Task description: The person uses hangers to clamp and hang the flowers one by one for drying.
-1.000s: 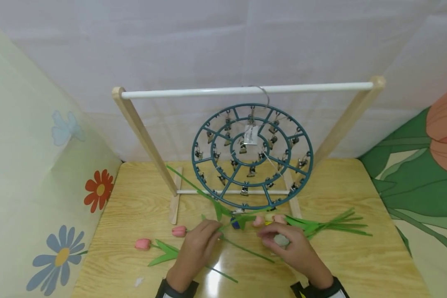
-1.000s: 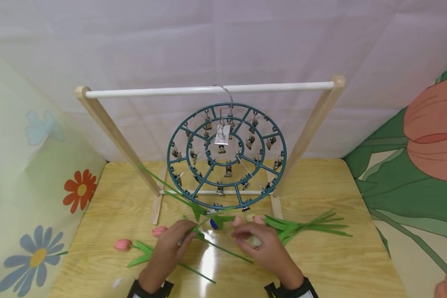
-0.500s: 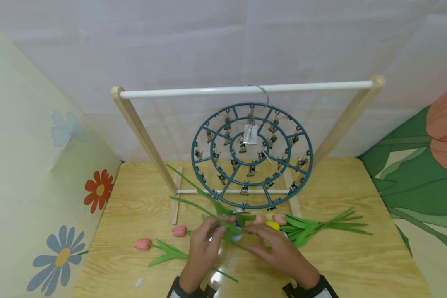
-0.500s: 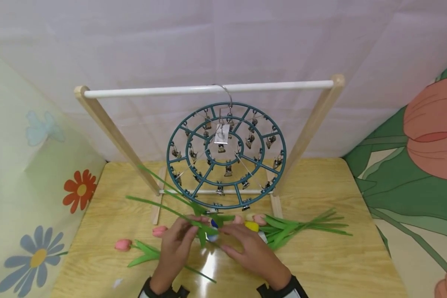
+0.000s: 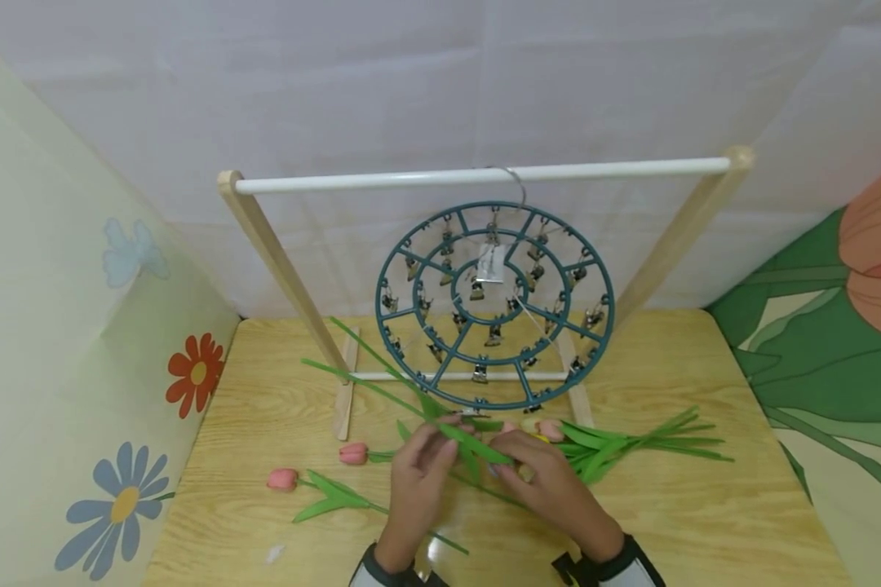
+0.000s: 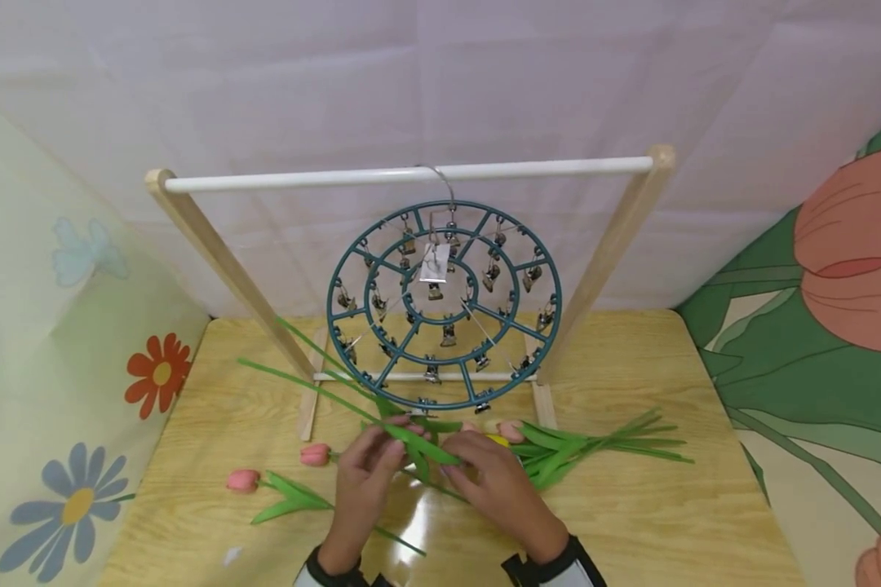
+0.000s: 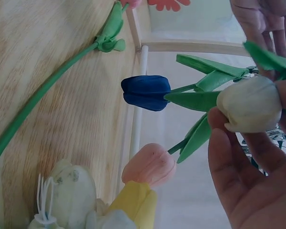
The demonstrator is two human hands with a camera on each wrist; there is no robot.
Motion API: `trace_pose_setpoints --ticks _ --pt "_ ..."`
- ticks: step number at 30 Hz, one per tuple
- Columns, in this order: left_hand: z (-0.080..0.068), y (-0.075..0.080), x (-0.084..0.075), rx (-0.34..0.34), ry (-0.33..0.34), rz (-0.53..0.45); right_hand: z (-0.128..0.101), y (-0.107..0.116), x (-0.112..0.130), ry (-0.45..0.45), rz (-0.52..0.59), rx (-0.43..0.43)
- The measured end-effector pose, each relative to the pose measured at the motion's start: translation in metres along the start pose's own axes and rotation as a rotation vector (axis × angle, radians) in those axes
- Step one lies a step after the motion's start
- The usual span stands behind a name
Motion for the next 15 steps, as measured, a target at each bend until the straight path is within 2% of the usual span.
trace_pose_setpoints --ticks 3,7,10,12,15 --pt "-0.006 -0.002 0.005 -0.074 0.121 0.021 0.0 0.0 0.0 -0.01 -0.01 -0.01" --pt "-0.01 -0.006 0.01 -0.146 0.235 0.043 -0.001 0.002 0.001 -0.028 -0.048 -0.012" --pt "-0.011 -0.007 0.013 -0.178 0.251 0.054 -0.003 0.007 0.002 -0.041 -0.145 -0.038" --pt "-0.012 -0.008 0.013 -0.186 0.232 0.07 -0.004 0.015 0.003 -0.052 -0.229 -0.085" --pt "-0.013 -0.007 0.014 -0.171 0.186 0.115 -0.004 0.029 0.005 -0.143 -0.289 -0.156"
Point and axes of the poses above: each hand's wrist, its own z-axis towards the middle knuckle, its own y-axis out of the back of the hand, x = y × z, the point moved 2 cm from there along z, towards the middle knuckle, and after that the axes turned 5 degrees about -y, right-handed, at the moved point
